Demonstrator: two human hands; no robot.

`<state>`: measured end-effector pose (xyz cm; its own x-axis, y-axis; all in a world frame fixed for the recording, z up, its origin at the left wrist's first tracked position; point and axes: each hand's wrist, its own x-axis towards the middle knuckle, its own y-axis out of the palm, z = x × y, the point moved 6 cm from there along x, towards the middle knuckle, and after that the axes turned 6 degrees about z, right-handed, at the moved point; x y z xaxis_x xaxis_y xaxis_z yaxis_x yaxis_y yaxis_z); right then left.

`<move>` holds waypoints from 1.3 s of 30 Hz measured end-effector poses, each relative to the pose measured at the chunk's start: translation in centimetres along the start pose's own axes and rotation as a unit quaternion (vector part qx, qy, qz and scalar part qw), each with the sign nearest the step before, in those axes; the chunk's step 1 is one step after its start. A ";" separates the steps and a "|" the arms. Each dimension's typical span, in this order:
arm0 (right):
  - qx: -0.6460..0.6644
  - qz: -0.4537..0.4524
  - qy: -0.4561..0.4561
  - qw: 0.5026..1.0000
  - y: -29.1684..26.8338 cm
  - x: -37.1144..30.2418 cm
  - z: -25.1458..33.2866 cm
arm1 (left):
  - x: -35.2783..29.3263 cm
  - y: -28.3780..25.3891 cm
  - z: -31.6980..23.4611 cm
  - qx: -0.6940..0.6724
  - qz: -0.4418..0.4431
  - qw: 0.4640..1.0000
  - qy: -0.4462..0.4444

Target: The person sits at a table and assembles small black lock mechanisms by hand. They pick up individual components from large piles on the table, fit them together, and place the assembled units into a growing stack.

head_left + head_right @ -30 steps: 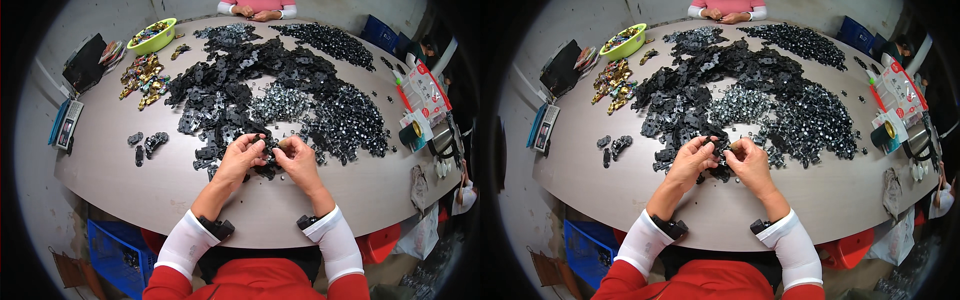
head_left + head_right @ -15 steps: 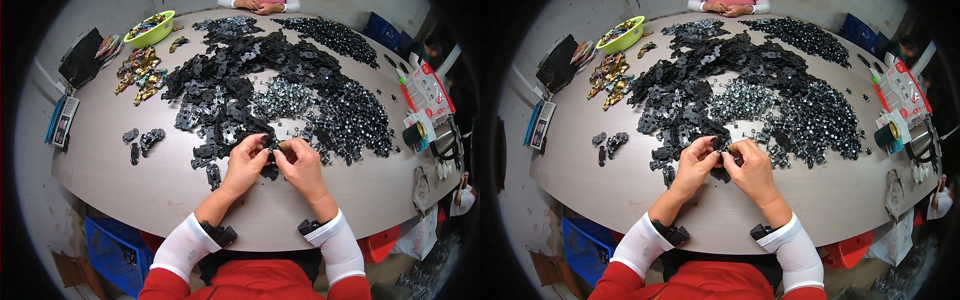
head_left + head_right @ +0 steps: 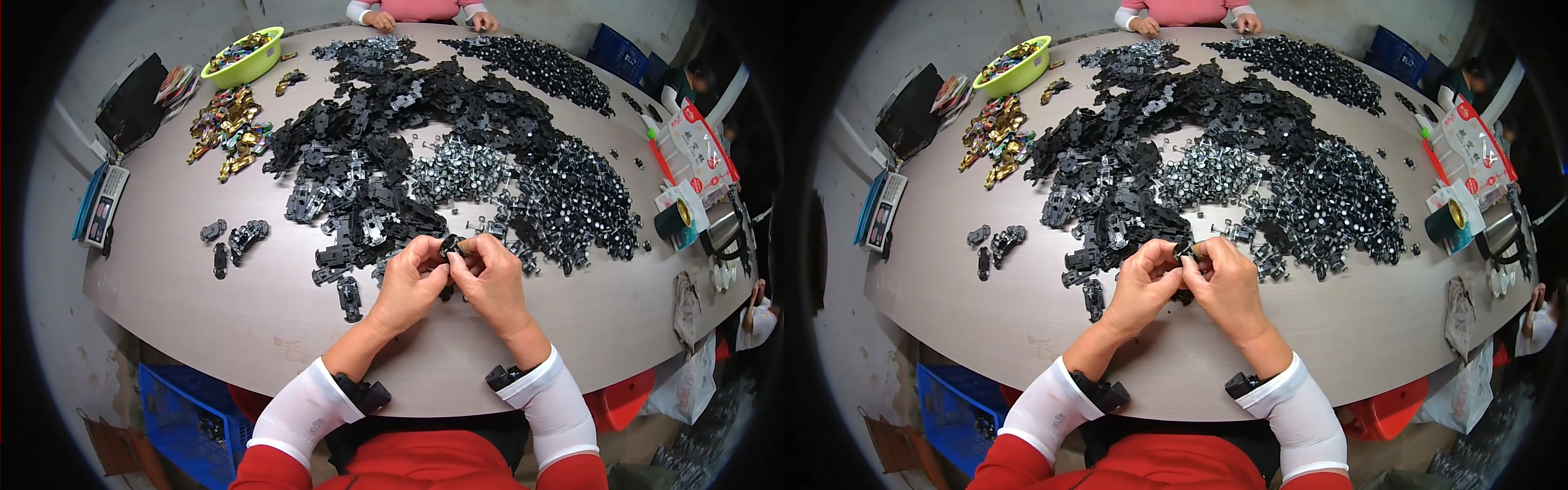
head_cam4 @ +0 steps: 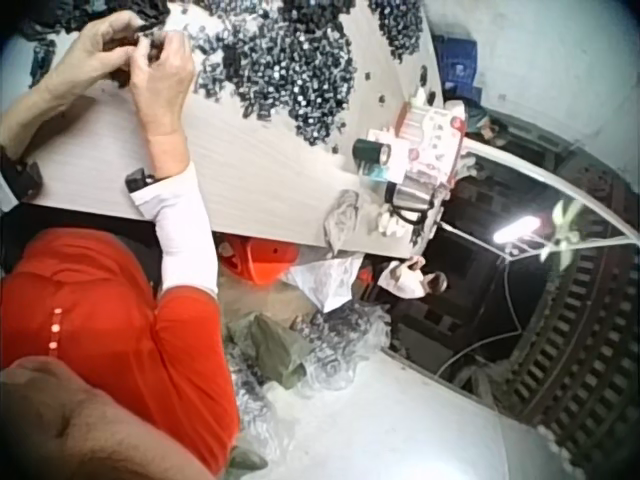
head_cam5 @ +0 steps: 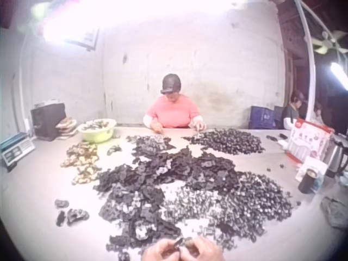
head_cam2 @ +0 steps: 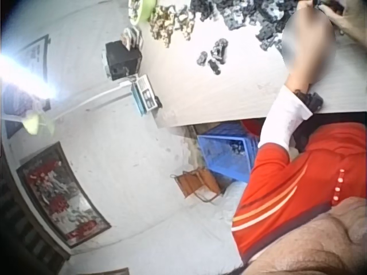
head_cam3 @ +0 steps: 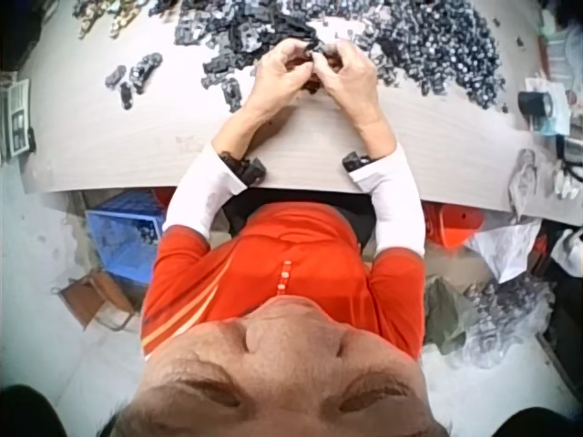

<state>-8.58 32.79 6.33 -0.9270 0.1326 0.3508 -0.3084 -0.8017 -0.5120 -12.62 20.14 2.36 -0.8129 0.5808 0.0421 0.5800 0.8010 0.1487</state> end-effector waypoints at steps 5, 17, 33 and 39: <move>-0.022 0.008 -0.061 0.998 -0.1 0.1 0.5 | 0.3 -0.1 0.8 -0.193 0.021 0.978 -0.080; 0.014 -0.050 -0.029 0.998 -1.7 0.6 -0.3 | 0.4 -2.6 0.1 -0.203 -0.073 0.974 -0.062; -0.082 0.111 0.003 0.990 -2.3 0.5 -0.7 | 0.4 -6.4 0.0 -0.248 -0.094 0.959 -0.096; -0.110 0.044 0.022 0.993 -2.8 1.2 -3.4 | 0.2 -5.6 -0.7 -0.259 -0.057 0.961 -0.081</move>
<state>-9.54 37.17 5.54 -0.9592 0.0974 0.2653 -0.2610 -0.6652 -0.6996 -16.10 15.70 2.22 -0.8266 0.5419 -0.1515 0.3497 0.7057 0.6162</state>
